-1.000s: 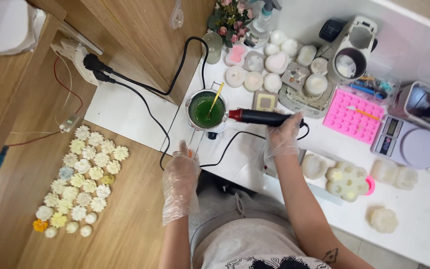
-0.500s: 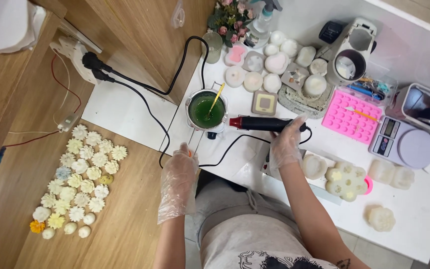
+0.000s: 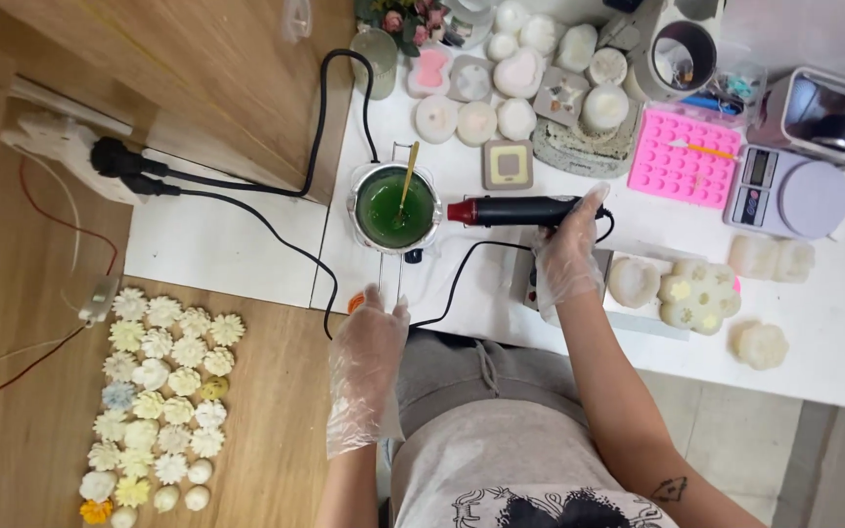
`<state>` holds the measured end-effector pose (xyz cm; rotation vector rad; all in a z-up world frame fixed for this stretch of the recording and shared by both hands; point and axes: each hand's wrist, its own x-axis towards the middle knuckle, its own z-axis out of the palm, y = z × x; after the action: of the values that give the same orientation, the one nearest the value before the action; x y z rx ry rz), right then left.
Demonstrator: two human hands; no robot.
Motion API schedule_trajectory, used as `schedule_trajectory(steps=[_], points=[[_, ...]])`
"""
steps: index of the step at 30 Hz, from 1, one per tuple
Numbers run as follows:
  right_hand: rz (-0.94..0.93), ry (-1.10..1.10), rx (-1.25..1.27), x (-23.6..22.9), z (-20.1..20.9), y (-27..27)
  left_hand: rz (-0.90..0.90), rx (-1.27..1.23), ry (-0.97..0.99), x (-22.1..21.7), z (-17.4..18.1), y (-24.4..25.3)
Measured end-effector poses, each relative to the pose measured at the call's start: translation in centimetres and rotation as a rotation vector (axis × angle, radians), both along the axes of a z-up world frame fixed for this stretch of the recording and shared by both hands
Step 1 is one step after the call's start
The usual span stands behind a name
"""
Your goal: Preparing and melting green wax in a pot and using a heat gun to smooth surfaces at a workbench.
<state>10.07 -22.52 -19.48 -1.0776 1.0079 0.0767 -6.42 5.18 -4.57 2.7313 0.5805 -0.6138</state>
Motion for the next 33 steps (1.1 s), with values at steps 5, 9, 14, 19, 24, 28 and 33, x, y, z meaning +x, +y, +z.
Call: schedule_trajectory(steps=[5,9,14,19,24,28,33], points=[[0.074,0.008,-0.025,-0.8,0.5,0.9,-0.265,0.101,-0.077,-1.8,-3.6,1.5],[0.141,-0.015,0.035,-1.2,2.5,1.2,-0.117,0.086,-0.066,-1.7,-3.7,1.2],[0.124,0.046,0.051,-0.3,3.5,1.4,-0.085,0.109,-0.110,-1.7,-4.0,0.8],[0.157,0.097,0.048,0.4,3.9,2.2,-0.086,0.102,-0.086,-1.8,-4.8,1.1],[0.121,0.077,0.035,0.0,3.9,1.9,-0.322,0.175,-0.227,-1.7,-4.6,1.1],[0.129,0.096,0.031,0.0,2.8,1.3,-0.063,0.001,0.008,-0.8,-3.5,0.8],[0.164,0.061,0.021,-0.1,3.4,1.4,-0.057,0.018,-0.053,-1.3,-4.1,0.8]])
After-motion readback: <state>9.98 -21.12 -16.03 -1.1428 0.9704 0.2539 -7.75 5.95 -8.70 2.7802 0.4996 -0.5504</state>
